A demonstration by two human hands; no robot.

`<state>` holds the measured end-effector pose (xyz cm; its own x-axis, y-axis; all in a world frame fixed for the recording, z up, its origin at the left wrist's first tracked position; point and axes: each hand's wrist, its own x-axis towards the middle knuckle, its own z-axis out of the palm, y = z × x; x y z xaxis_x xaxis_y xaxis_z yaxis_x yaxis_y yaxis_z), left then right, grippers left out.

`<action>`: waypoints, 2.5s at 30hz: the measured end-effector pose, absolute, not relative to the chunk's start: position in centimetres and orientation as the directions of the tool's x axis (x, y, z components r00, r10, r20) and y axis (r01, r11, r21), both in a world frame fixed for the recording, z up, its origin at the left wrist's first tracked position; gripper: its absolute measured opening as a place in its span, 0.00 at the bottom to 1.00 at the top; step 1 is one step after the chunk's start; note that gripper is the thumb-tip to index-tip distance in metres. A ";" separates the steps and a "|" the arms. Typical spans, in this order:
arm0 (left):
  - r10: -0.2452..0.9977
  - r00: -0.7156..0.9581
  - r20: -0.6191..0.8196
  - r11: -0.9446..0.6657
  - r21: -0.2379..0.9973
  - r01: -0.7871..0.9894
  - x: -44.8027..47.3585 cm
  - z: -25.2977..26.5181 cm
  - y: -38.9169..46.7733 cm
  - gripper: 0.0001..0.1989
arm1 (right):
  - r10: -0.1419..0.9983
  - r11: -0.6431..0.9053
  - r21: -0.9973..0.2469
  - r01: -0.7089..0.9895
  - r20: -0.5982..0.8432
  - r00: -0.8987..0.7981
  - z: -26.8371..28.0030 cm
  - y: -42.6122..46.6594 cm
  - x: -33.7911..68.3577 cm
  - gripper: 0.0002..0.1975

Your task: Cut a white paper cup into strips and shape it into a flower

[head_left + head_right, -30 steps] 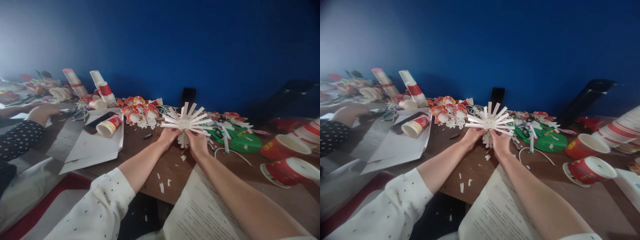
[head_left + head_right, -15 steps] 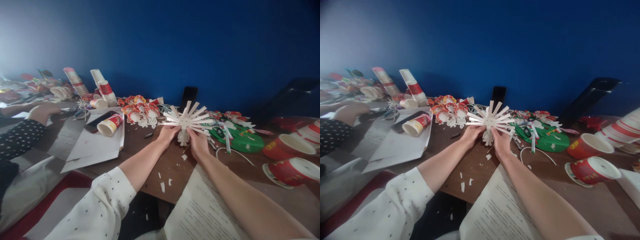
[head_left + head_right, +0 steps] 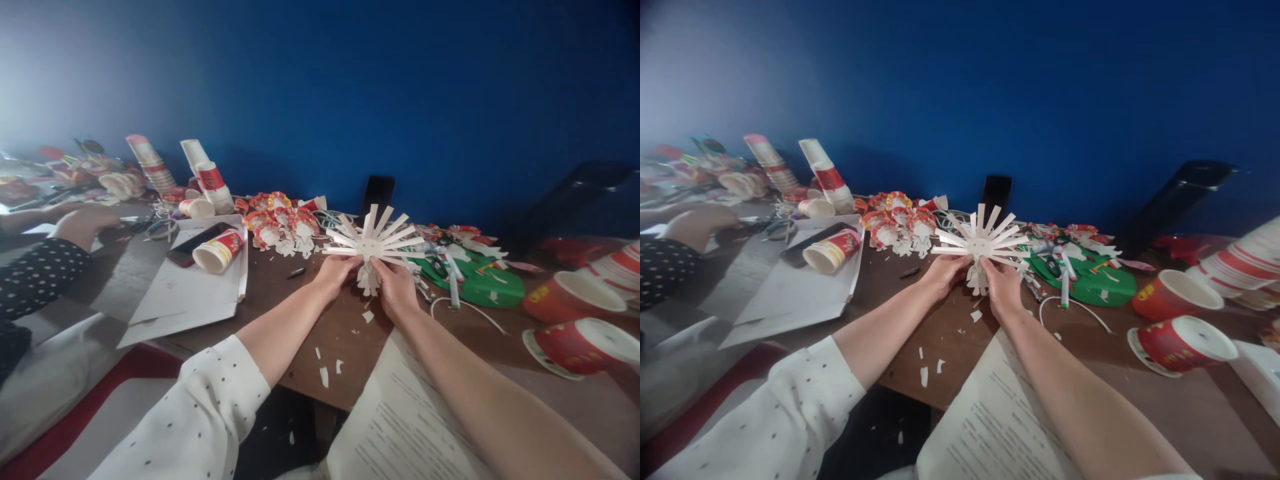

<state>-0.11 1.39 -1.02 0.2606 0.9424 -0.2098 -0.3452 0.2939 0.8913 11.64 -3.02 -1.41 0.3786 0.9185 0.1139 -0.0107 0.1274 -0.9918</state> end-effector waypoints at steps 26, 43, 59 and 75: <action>0.979 -0.051 -0.198 0.167 0.919 -0.358 -1.2 -0.4 2.6 0.06 | 0.996 0.062 0.020 0.998 -0.060 -0.061 3.1 -4.9 16.7 0.12; 0.977 -0.044 -0.207 0.185 0.938 -0.294 -1.1 -0.1 2.4 0.07 | 0.991 -0.007 -0.005 1.000 -0.136 0.006 4.3 -5.7 14.6 0.14; 0.963 -0.106 -0.247 0.194 0.912 -0.360 -1.3 -0.1 2.7 0.06 | 0.975 -0.214 -0.248 0.945 0.007 0.223 2.5 -4.0 15.9 0.13; 0.949 0.096 -0.301 0.309 0.820 -0.482 -0.1 0.0 1.3 0.07 | 0.902 0.015 -0.874 0.485 0.221 0.370 2.4 -4.3 13.6 0.19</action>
